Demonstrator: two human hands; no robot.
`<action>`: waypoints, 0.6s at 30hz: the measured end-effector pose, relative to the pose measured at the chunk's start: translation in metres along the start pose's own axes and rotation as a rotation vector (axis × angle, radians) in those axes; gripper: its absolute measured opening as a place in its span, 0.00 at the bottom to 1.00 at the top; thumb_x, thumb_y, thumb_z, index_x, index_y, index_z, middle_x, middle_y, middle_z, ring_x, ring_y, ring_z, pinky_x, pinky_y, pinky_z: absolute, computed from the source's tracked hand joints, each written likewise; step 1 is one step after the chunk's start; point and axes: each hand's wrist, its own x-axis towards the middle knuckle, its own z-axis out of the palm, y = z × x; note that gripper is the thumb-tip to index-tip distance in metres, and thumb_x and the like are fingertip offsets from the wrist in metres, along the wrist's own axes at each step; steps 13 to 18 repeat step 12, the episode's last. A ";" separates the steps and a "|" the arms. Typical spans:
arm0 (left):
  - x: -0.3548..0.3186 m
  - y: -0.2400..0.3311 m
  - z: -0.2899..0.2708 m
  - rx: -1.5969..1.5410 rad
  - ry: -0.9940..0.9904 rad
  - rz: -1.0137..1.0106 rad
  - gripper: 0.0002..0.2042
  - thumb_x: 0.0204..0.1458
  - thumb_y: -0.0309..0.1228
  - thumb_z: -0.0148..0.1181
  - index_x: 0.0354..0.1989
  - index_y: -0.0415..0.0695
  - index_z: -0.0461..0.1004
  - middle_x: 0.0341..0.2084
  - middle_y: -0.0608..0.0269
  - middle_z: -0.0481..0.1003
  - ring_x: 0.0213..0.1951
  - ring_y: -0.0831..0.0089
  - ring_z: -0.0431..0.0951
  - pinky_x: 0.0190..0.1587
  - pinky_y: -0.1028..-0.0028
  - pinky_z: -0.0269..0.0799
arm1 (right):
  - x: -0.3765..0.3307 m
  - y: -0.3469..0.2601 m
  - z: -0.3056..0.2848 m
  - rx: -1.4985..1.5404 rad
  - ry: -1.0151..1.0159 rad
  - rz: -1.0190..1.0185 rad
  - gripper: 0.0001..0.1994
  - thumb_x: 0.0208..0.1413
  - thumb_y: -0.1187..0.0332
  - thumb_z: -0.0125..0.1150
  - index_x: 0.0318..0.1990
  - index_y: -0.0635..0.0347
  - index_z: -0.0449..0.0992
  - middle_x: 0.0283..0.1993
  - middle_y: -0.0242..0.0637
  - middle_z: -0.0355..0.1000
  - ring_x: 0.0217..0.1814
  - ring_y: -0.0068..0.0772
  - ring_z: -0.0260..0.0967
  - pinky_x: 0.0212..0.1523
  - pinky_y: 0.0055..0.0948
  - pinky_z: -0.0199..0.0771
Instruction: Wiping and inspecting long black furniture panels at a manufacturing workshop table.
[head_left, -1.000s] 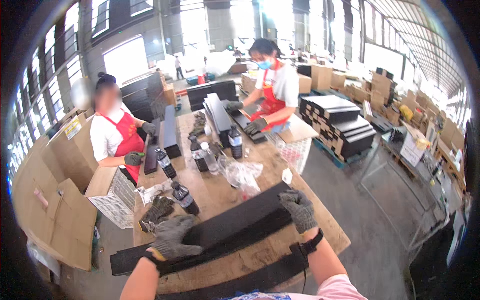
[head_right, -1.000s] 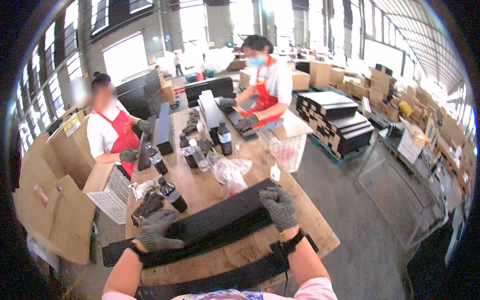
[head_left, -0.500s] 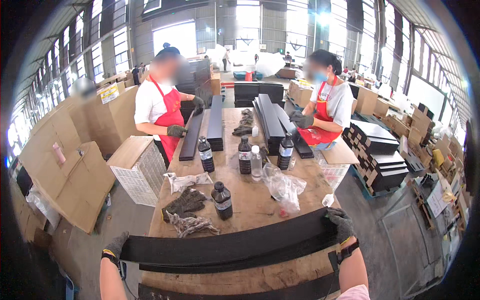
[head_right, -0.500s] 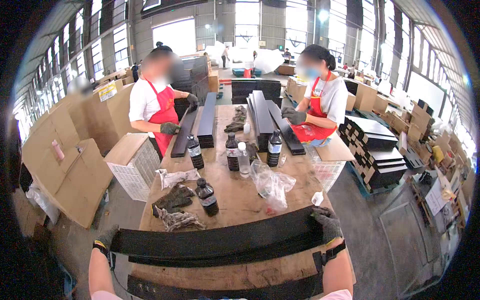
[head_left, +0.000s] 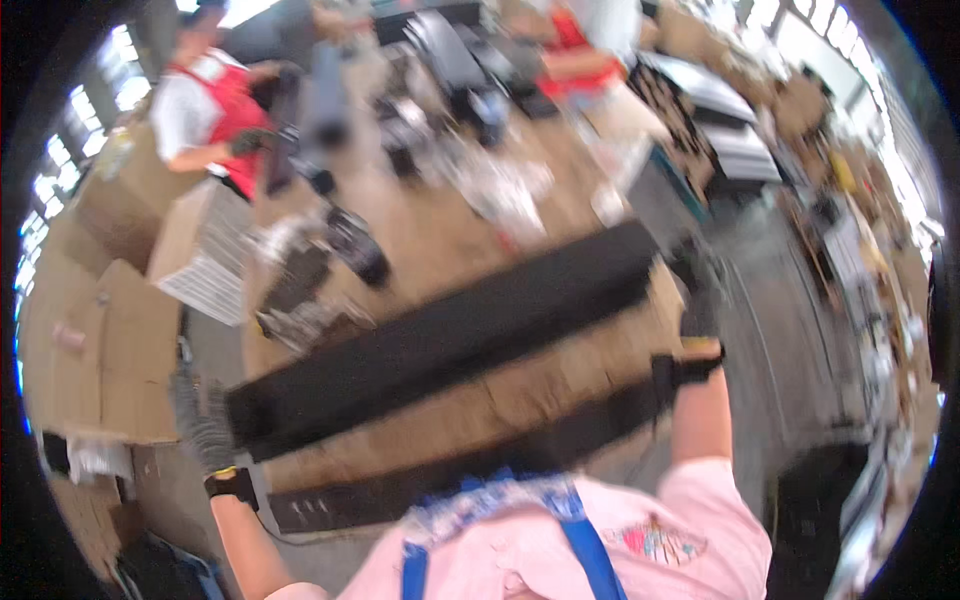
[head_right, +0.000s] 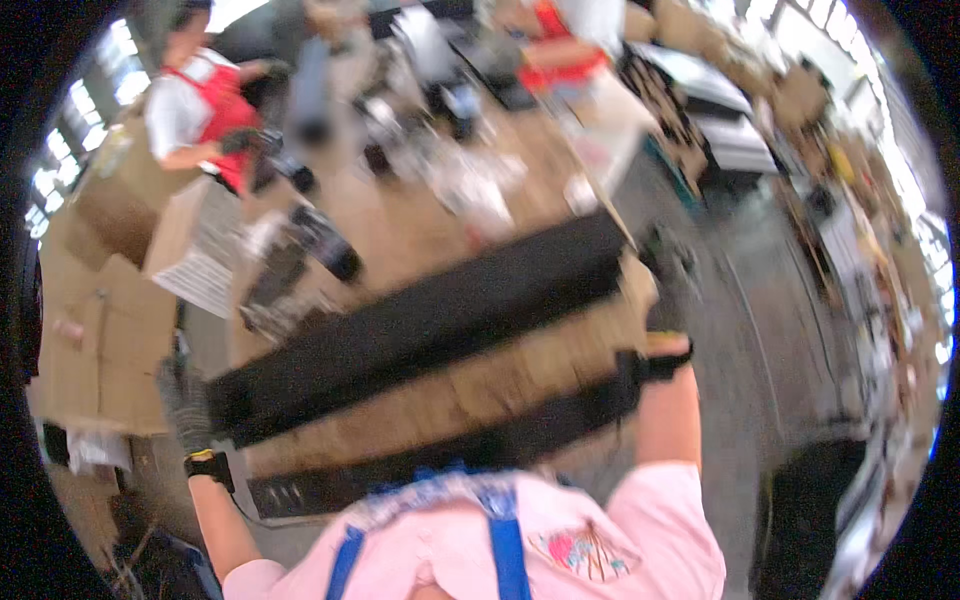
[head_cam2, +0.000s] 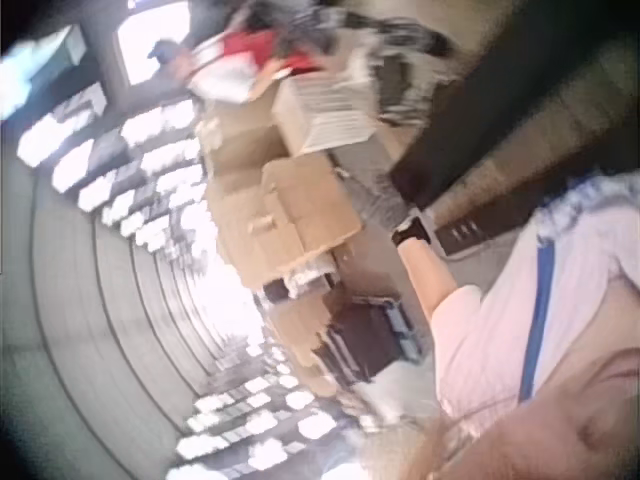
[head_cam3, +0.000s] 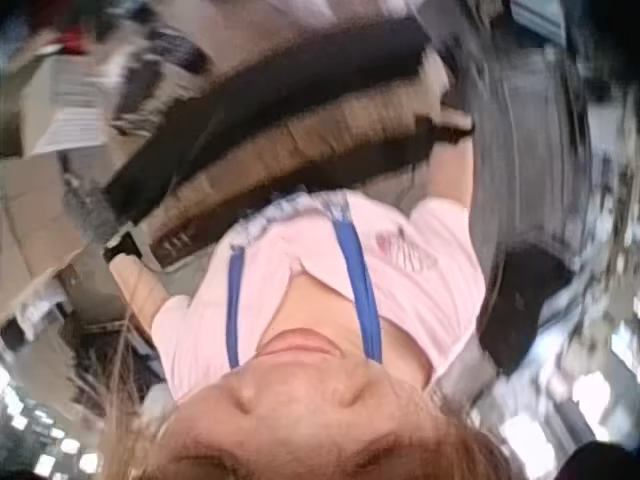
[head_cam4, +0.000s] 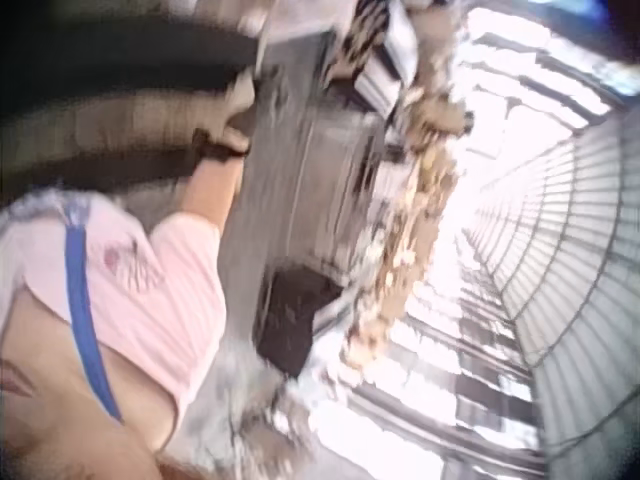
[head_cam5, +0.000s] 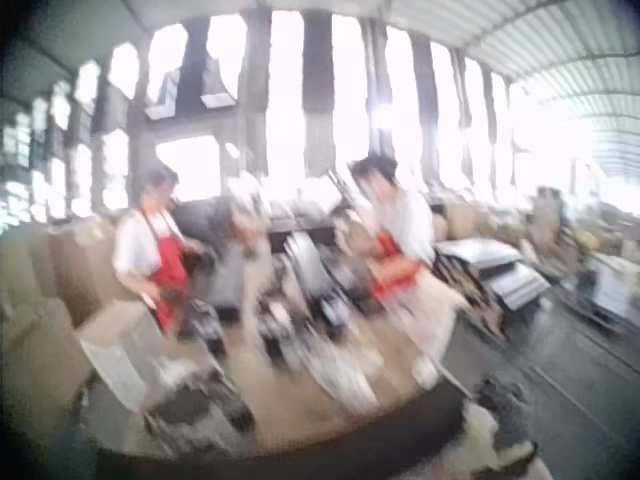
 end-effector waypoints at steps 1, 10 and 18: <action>0.002 0.048 0.005 -0.048 -0.092 0.030 0.23 0.63 0.35 0.54 0.62 0.34 0.68 0.64 0.47 0.65 0.67 0.55 0.62 0.67 0.59 0.60 | -0.023 -0.003 -0.009 -0.087 -0.191 -0.154 0.14 0.64 0.63 0.55 0.51 0.58 0.76 0.40 0.35 0.76 0.41 0.31 0.73 0.42 0.31 0.74; -0.092 0.347 0.049 -0.769 -0.639 0.283 0.17 0.63 0.30 0.54 0.58 0.35 0.73 0.59 0.48 0.72 0.62 0.55 0.70 0.65 0.61 0.63 | -0.163 0.077 -0.081 -0.451 -0.780 -0.168 0.10 0.61 0.75 0.56 0.46 0.64 0.80 0.51 0.42 0.77 0.53 0.34 0.74 0.54 0.37 0.73; -0.103 0.357 0.050 -0.776 -0.723 0.294 0.17 0.62 0.32 0.57 0.56 0.36 0.75 0.57 0.48 0.74 0.63 0.55 0.70 0.65 0.61 0.63 | -0.146 0.043 -0.085 -0.104 -0.660 0.311 0.11 0.63 0.74 0.55 0.50 0.63 0.79 0.54 0.42 0.76 0.54 0.34 0.74 0.55 0.39 0.73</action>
